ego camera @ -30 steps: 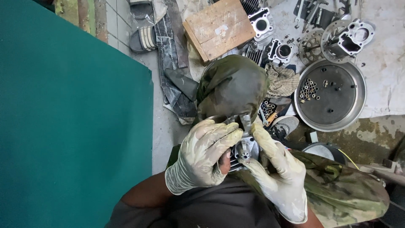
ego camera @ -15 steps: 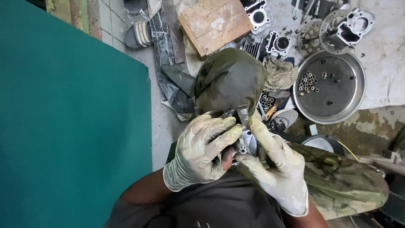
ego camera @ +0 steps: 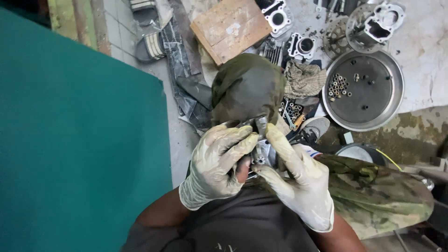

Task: The person sits on the floor and cleans a metal engine cylinder head using a cloth and a small brush. They wipe the exterior and interior surfaces, then use the brush to clean small holes before wiping again.

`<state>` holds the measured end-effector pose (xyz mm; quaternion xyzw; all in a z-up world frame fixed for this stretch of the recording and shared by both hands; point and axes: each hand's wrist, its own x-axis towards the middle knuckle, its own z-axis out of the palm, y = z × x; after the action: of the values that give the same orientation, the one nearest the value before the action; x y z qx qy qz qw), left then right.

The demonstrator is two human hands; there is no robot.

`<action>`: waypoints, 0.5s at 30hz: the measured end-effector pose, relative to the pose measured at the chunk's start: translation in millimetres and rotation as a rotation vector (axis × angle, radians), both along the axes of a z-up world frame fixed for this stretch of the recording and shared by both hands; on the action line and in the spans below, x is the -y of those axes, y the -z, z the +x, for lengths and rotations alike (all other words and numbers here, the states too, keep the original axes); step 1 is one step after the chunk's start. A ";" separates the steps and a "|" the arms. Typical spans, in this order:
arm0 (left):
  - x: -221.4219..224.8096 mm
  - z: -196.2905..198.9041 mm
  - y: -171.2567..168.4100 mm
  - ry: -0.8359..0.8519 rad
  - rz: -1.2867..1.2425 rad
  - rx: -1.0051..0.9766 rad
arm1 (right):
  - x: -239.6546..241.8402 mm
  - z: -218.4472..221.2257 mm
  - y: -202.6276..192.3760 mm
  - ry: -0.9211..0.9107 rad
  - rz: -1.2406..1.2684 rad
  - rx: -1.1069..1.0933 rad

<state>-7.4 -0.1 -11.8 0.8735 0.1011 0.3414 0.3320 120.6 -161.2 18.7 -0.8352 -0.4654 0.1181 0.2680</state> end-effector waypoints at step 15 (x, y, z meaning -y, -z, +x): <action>7.5 2.6 2.4 -0.041 -0.032 0.024 | -1.4 -1.6 -2.4 -0.004 0.227 -0.239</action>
<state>-4.8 -7.6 -14.2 0.8617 0.1203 0.3569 0.3400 118.9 -159.8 21.0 -0.7788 -0.4421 0.1636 0.4137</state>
